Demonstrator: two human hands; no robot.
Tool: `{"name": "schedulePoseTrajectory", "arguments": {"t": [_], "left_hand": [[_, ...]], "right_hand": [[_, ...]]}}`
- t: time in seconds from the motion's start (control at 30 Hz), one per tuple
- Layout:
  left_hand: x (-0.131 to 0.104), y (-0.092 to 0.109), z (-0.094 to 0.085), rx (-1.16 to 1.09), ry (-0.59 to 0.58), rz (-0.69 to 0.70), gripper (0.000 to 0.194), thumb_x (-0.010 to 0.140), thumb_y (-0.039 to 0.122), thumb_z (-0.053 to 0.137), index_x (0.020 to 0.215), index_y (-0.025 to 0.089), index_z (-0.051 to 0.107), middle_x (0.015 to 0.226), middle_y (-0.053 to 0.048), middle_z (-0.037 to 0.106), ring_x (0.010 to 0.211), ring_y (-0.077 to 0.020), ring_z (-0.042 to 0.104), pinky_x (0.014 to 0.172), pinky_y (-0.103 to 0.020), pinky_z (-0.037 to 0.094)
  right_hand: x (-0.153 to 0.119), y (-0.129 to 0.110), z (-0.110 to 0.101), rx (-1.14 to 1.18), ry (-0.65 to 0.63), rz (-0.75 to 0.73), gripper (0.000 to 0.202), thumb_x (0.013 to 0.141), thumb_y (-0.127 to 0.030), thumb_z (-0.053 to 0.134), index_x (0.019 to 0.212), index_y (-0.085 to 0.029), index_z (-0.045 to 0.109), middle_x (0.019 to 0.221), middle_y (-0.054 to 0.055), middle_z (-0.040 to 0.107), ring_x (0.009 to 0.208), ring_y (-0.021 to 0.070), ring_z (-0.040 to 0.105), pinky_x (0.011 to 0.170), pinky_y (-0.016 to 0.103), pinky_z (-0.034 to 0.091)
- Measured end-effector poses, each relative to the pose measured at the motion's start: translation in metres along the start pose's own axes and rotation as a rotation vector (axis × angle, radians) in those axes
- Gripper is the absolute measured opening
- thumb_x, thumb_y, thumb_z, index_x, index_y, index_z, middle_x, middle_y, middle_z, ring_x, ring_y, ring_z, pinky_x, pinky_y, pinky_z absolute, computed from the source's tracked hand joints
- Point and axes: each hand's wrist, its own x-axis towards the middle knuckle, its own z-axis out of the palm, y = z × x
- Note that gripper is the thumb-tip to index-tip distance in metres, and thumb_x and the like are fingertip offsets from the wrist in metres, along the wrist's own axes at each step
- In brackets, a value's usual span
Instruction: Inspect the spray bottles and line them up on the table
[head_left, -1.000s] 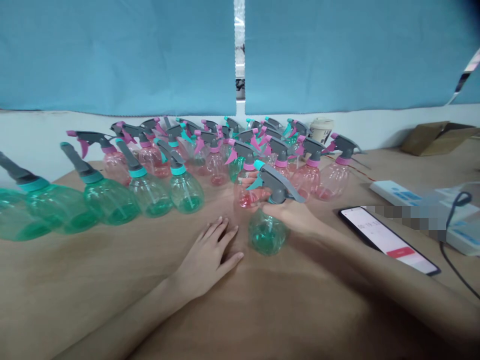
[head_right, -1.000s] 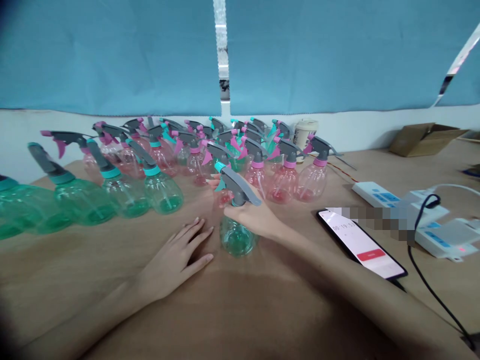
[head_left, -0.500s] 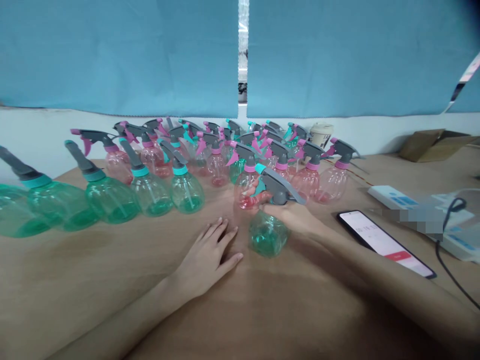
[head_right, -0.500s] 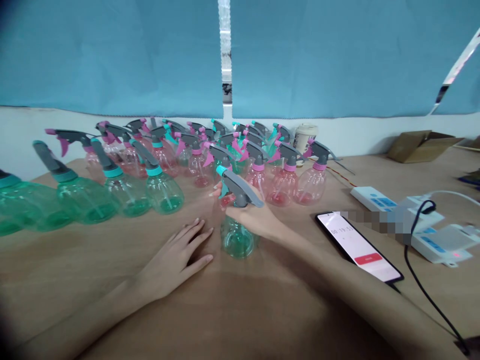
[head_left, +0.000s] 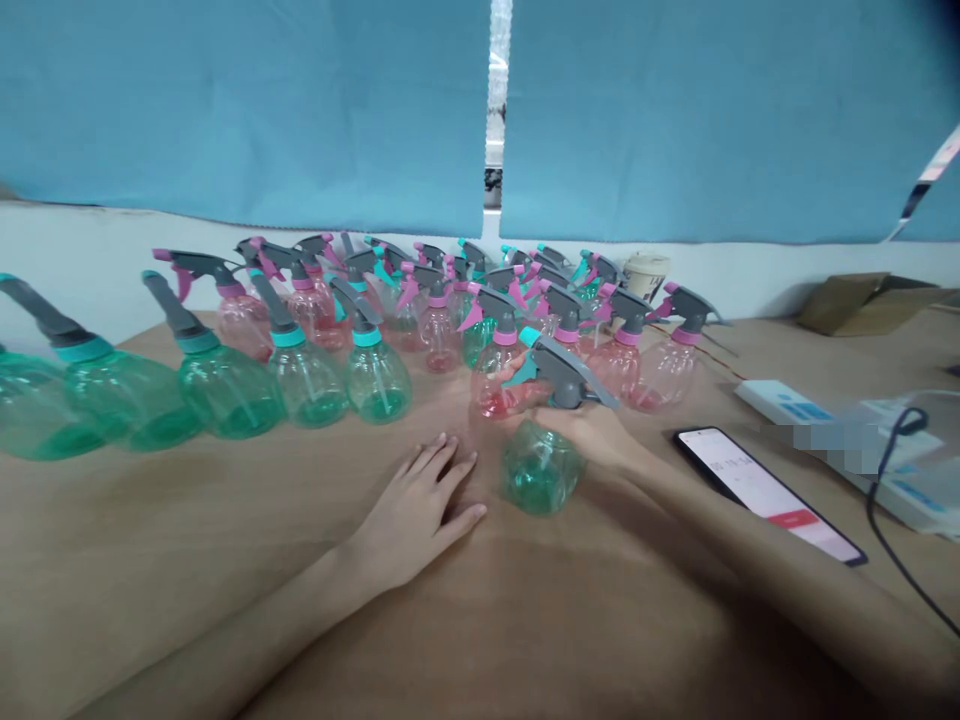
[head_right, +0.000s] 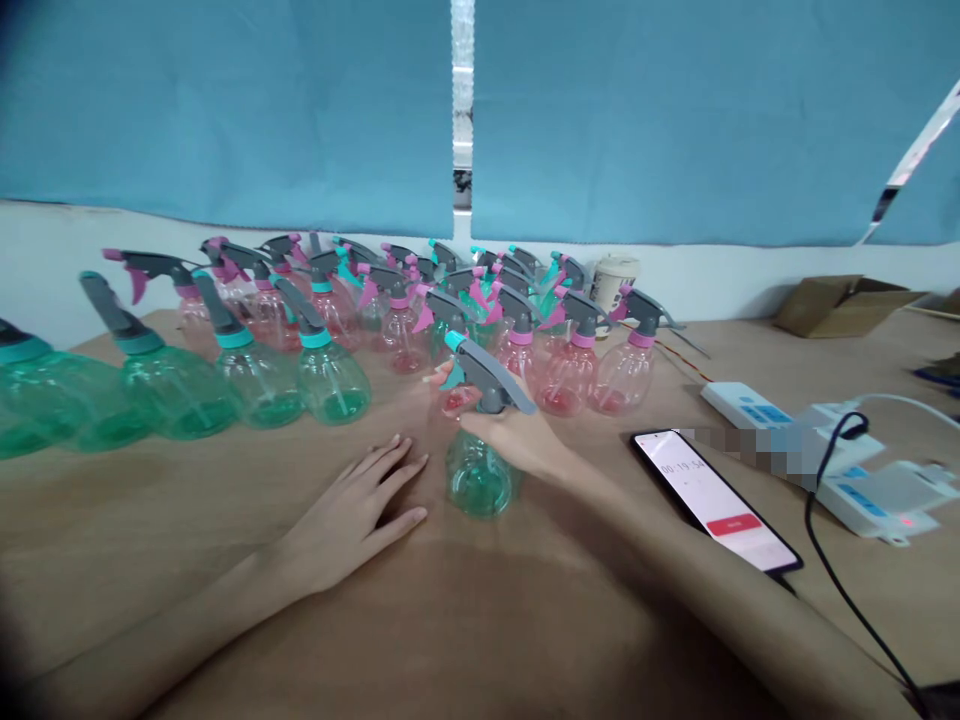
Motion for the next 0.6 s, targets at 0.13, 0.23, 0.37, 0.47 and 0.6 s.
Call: {"name": "schedulePoseTrajectory", "arguments": {"t": [0.13, 0.23, 0.37, 0.47, 0.6], "left_hand": [[0.0, 0.0, 0.0, -0.008, 0.008, 0.0, 0.063, 0.093, 0.058, 0.035, 0.137, 0.014, 0.046, 0.147, -0.017, 0.038, 0.138, -0.0306, 0.03, 0.11, -0.049, 0.029], [0.001, 0.001, 0.0, -0.016, 0.0, -0.006, 0.063, 0.093, 0.058, 0.036, 0.137, 0.014, 0.046, 0.147, -0.017, 0.038, 0.138, -0.0305, 0.03, 0.11, -0.048, 0.028], [0.001, 0.002, -0.002, -0.022, -0.001, -0.01, 0.063, 0.093, 0.057, 0.037, 0.137, 0.013, 0.046, 0.147, -0.017, 0.037, 0.138, -0.0305, 0.03, 0.111, -0.048, 0.028], [0.001, 0.003, -0.003, -0.017, -0.011, -0.01, 0.062, 0.093, 0.056, 0.038, 0.137, 0.013, 0.046, 0.148, -0.017, 0.037, 0.138, -0.0309, 0.03, 0.111, -0.048, 0.028], [0.0, 0.004, -0.004, -0.019, -0.022, -0.003, 0.061, 0.093, 0.055, 0.038, 0.137, 0.013, 0.045, 0.147, -0.018, 0.037, 0.138, -0.0314, 0.029, 0.111, -0.049, 0.027]], "right_hand": [[-0.002, 0.0, -0.001, 0.026, -0.007, 0.104, 0.003, 0.066, -0.026, 0.058, 0.066, -0.025, 0.061, 0.067, 0.0, 0.066, 0.076, 0.0244, 0.065, 0.066, 0.038, 0.053], [-0.002, 0.0, -0.001, 0.02, -0.006, 0.077, 0.006, 0.064, -0.024, 0.057, 0.067, -0.026, 0.062, 0.067, -0.001, 0.065, 0.074, 0.0238, 0.063, 0.066, 0.038, 0.051], [-0.002, 0.006, 0.002, 0.048, 0.024, 0.032, 0.014, 0.067, -0.026, 0.059, 0.08, -0.027, 0.065, 0.072, -0.001, 0.066, 0.079, 0.0242, 0.063, 0.07, 0.04, 0.051], [-0.004, 0.011, 0.004, 0.045, 0.072, 0.04, 0.016, 0.07, -0.036, 0.064, 0.083, -0.025, 0.065, 0.071, 0.0, 0.066, 0.079, 0.0243, 0.064, 0.07, 0.041, 0.052], [-0.006, 0.008, 0.006, 0.081, 0.098, 0.012, 0.028, 0.069, -0.048, 0.07, 0.084, -0.024, 0.065, 0.083, 0.003, 0.07, 0.085, 0.0247, 0.066, 0.077, 0.042, 0.052]]}}
